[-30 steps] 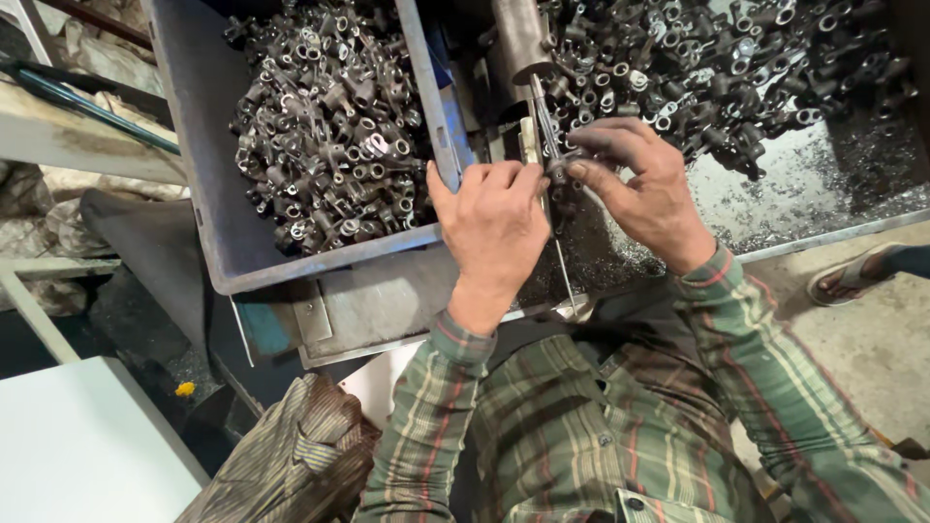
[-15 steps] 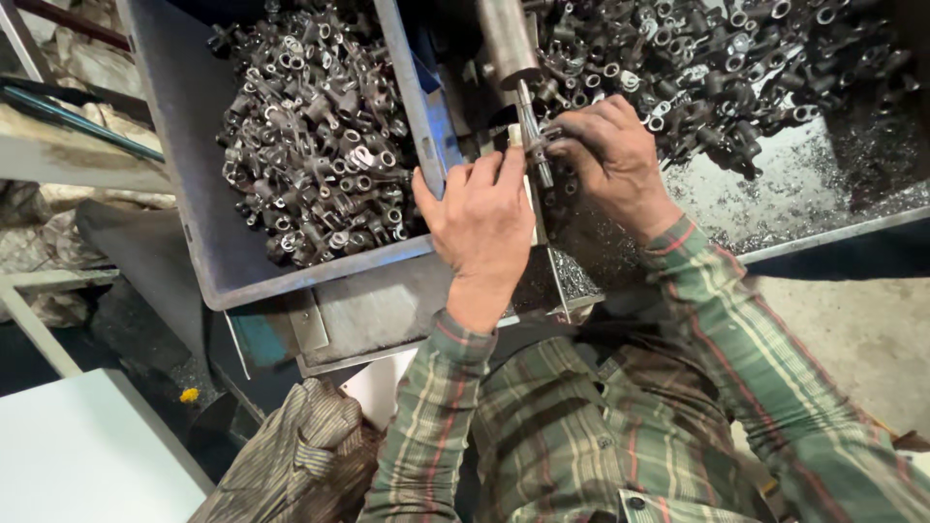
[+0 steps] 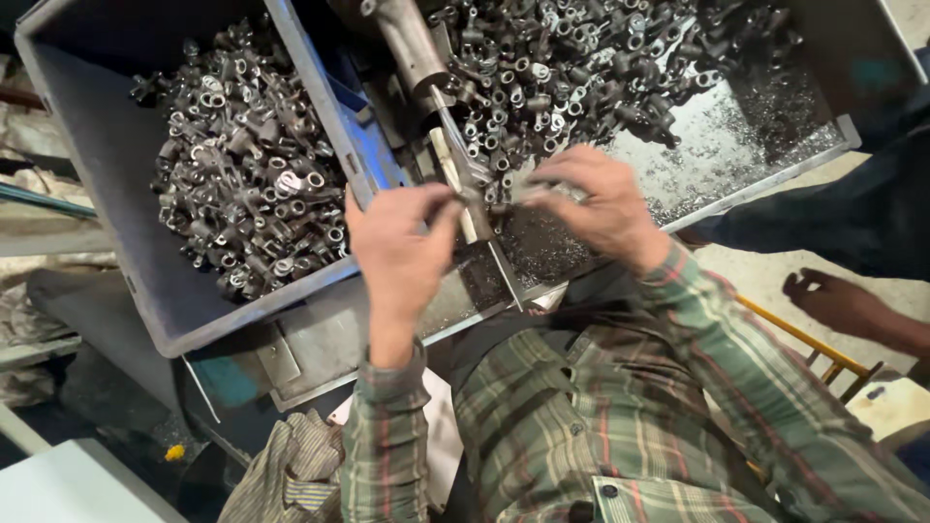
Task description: The person repeatedly picks small metal parts from a bin, holds each against a rotating grinding wheel, and returns the part to the bin. The cycle continues throughout the clip with no other distinct actions shown.
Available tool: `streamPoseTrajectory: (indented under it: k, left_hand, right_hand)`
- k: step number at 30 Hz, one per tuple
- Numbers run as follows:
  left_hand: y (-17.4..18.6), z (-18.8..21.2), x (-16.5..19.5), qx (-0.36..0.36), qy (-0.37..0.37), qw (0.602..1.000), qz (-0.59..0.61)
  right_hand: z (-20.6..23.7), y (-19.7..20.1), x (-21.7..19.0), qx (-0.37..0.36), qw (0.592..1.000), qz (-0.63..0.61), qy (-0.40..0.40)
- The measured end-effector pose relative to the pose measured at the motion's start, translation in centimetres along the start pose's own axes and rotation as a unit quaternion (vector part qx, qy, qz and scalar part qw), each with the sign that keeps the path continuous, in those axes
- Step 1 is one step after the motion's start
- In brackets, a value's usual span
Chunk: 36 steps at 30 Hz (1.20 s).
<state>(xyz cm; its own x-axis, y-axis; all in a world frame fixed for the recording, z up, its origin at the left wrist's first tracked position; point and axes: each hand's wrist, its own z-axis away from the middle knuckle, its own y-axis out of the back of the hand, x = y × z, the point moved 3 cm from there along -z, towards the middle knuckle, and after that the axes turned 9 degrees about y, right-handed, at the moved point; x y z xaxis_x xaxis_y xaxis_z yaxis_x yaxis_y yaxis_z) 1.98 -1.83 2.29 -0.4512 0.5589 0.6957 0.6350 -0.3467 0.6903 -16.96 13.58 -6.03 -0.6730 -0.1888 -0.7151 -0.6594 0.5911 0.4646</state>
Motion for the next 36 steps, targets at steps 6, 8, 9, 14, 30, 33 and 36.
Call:
streamPoseTrajectory:
  k: [6, 8, 9, 14, 30, 33, 36]
  left_hand:
    - [1.7, -0.8, -3.6, 0.143, 0.098, 0.783, 0.597]
    - [1.7, -0.7, -3.8, 0.130, 0.109, 0.805, 0.568]
    - [1.6, -0.6, -3.6, 0.110, 0.121, 0.842, 0.515]
    - [1.3, -0.7, -1.0, 0.001, 0.038, 0.990, 0.135]
    - [-1.0, -1.4, 0.3, -0.002, -0.010, 0.981, -0.193]
    - [-1.3, -1.6, 0.4, 0.020, 0.018, 0.981, -0.192]
    - [-1.6, -1.7, 0.5, 0.025, 0.058, 0.980, -0.190]
  right_hand:
    - [5.5, 6.3, 5.6, 0.060, 0.935, 0.314, -0.154]
    - [6.4, 7.0, 7.6, 0.019, 0.914, 0.357, -0.191]
    - [6.8, 7.2, 7.8, 0.021, 0.917, 0.358, -0.176]
    - [5.1, 7.5, 6.1, 0.002, 0.938, 0.334, -0.097]
    - [-8.1, -0.3, -5.9, -0.130, 0.967, 0.186, 0.115]
    - [-8.3, -0.4, -5.4, -0.125, 0.970, 0.178, 0.108]
    - [-8.6, -0.5, -4.7, -0.119, 0.975, 0.155, 0.100]
